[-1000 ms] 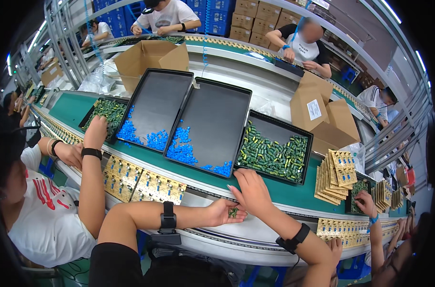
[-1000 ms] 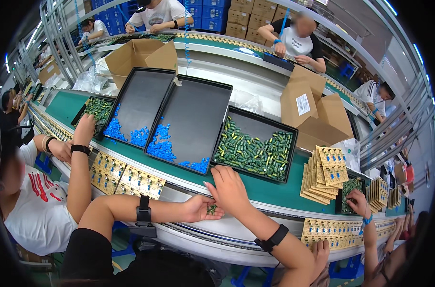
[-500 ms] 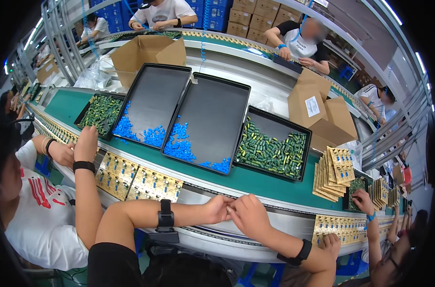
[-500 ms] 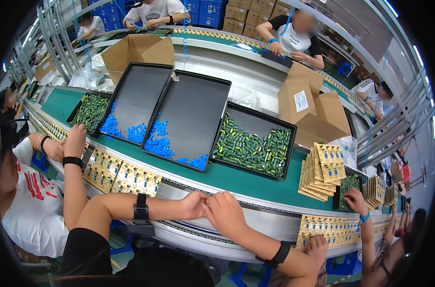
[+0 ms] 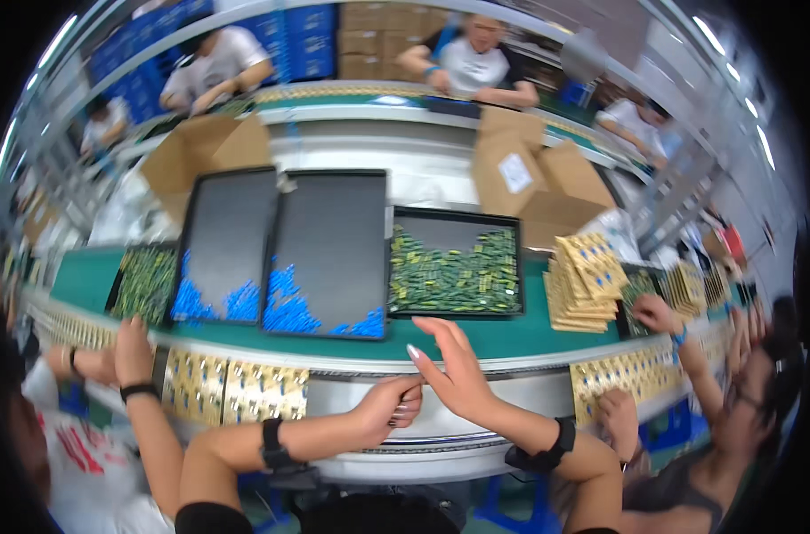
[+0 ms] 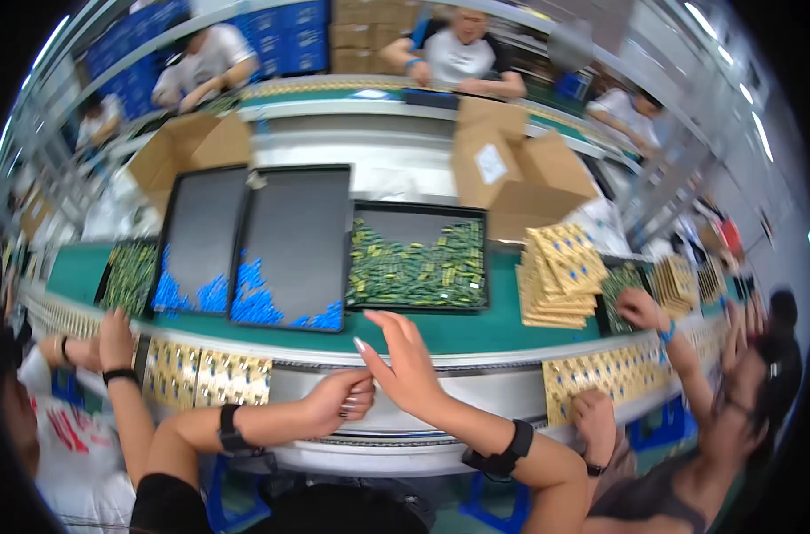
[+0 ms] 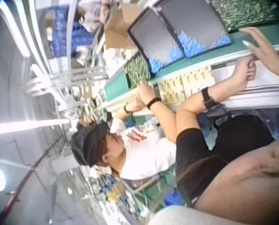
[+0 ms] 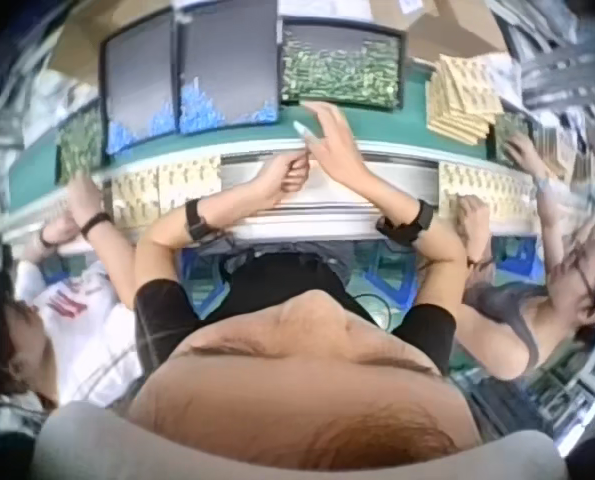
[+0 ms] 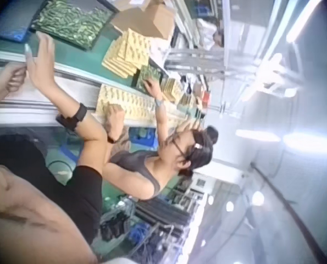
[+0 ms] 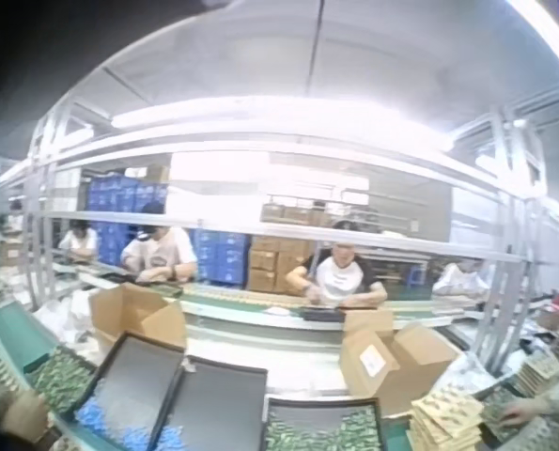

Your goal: Manually assembling small components onto a circuit board at a production line station.

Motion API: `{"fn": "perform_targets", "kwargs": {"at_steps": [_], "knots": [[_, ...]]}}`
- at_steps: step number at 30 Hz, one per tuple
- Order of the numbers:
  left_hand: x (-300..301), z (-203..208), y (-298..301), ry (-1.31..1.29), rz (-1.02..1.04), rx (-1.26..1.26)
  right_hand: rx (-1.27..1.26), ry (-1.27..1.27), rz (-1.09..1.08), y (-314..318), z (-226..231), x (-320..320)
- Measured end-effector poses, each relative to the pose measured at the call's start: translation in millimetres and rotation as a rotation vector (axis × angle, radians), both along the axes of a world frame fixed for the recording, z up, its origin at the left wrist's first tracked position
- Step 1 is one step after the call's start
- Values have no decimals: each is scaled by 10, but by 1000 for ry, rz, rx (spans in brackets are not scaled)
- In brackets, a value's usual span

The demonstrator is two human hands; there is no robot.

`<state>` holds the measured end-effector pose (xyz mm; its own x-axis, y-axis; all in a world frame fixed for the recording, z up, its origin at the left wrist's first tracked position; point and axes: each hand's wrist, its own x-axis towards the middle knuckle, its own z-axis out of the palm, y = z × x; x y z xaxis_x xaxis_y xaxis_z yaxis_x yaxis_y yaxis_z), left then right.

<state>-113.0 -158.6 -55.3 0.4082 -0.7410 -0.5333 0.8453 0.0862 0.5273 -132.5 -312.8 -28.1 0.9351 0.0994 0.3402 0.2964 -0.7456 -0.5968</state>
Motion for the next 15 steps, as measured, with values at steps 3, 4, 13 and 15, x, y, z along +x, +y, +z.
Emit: {"fn": "perform_targets", "kwargs": {"at_steps": [3,4,13,15], "knots": [[109,476,-14,-557,163,-11,1170,357,-61,186,42,91],[154,558,-66,-741,237,-74,1490,489,-60,232,206,84],[383,673,-581,-1918,162,-42,2145,194,-107,308,531,-7],[344,631,-625,-1952,181,-37,2249,110,-387,356,587,-20]]}}
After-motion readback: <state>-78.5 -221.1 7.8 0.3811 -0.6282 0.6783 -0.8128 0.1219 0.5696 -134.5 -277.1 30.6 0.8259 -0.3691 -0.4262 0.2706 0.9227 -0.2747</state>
